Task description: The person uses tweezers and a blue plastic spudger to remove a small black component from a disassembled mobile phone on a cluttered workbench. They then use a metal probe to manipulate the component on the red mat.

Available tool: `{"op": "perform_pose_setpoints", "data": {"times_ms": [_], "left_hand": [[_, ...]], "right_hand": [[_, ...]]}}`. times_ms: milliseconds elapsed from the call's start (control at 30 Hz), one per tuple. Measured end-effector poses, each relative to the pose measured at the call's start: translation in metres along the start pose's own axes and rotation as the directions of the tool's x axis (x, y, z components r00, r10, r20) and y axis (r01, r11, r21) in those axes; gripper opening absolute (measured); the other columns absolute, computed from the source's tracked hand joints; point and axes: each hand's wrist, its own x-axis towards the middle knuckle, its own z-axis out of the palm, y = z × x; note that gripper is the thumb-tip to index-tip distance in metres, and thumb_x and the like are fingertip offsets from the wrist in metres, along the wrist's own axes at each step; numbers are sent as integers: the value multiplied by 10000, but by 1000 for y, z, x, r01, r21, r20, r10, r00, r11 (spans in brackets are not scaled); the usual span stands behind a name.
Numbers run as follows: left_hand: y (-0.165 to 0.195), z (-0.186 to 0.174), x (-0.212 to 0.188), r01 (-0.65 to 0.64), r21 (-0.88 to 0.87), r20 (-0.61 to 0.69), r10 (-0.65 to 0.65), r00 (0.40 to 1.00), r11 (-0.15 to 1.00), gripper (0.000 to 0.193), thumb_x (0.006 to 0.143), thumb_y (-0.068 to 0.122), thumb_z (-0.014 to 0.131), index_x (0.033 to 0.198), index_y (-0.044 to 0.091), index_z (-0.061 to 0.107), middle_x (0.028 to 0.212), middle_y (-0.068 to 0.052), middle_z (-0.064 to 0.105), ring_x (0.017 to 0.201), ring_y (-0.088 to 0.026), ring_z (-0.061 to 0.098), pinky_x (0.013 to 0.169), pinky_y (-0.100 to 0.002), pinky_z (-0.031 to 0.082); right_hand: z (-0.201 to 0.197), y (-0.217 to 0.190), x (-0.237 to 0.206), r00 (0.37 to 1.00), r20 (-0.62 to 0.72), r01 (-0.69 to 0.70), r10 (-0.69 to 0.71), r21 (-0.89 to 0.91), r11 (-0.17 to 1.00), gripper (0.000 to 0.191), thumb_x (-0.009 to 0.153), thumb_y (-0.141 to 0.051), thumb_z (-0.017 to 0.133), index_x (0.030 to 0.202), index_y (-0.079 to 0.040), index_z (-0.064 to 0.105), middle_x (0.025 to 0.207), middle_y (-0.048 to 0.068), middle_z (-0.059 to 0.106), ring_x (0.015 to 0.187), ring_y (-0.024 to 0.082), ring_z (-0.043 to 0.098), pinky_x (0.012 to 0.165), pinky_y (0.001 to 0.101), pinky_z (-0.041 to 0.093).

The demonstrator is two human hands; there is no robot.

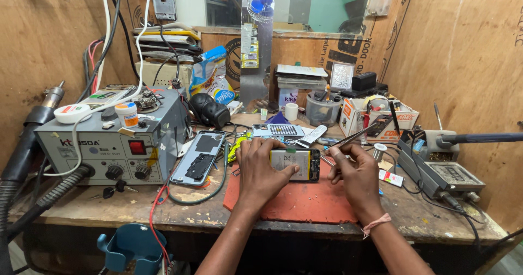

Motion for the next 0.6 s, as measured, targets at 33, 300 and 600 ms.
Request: {"op": "perform_pose_setpoints", "data": {"times_ms": [33, 300, 600], "left_hand": [[0, -1, 0, -8, 1, -7, 8, 1000, 1000, 492, 589, 336, 945, 994, 156, 732, 1040, -54, 603, 1095, -271, 493, 1028, -436, 338], [-1, -2, 1, -10, -6, -1, 10, 1000, 1000, 490, 594, 333, 945, 997, 163, 725, 1043, -48, 602, 1101, -267, 490, 1027, -432, 339], [0, -4, 1, -20, -15, -4, 20, 1000, 1000, 487, 594, 321, 946, 996, 162, 723, 1045, -52, 601, 1096, -269, 493, 1015, -436, 339]], "right_hand": [[2, -2, -1, 1000, -2, 7, -7, -48, 999, 200, 973, -193, 649, 932, -6, 708, 752, 57, 710, 531, 94, 624, 462, 249, 490], [7, -13, -6, 1000, -22, -3, -1, -200, 980, 217, 971, -210, 669, 894, -12, 718, 572, 42, 638, 480, 86, 596, 444, 247, 459], [7, -18, -8, 999, -17, 36, -40, -170, 985, 219, 969, -215, 666, 904, -14, 725, 597, 26, 642, 490, 75, 592, 447, 242, 460]]}}
